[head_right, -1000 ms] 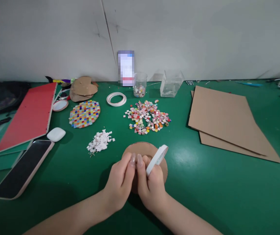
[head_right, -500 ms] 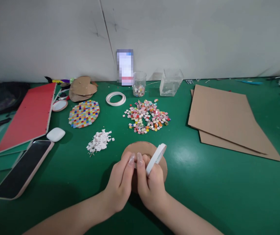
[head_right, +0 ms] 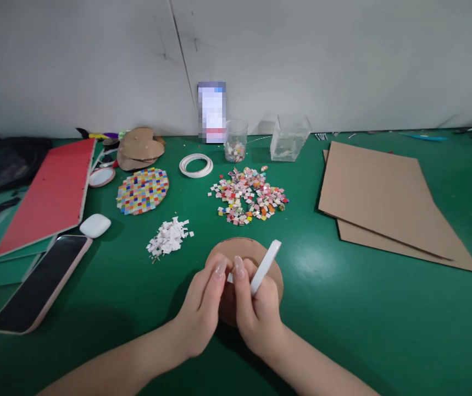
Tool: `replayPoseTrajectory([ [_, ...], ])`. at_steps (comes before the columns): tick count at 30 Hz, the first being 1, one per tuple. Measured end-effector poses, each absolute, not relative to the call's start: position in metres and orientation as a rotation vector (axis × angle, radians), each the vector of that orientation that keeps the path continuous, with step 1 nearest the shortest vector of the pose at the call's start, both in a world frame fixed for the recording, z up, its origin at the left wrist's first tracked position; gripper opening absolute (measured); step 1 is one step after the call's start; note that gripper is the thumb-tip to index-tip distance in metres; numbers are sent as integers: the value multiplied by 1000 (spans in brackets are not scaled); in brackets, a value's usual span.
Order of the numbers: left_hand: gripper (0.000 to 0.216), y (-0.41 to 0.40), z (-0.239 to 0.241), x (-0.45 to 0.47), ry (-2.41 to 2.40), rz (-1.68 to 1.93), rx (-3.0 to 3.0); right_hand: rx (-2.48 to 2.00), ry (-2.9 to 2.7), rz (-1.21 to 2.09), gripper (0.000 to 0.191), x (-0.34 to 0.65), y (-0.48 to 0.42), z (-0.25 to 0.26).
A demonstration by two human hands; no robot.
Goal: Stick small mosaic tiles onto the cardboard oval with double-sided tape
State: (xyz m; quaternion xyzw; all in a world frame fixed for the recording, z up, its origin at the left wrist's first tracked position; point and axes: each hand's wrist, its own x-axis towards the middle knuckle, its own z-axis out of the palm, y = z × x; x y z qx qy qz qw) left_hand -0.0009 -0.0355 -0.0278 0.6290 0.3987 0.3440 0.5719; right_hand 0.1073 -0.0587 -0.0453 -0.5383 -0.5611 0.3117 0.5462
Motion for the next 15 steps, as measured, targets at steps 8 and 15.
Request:
replayPoseTrajectory([
  [8, 27, -33, -25, -3, 1047, 725, 1603, -1364, -1379, 619, 32, 107, -59, -43],
  [15, 24, -32, -29, -4, 1032, 728, 1704, -1386, -1458, 591, 30, 107, -58, -46],
])
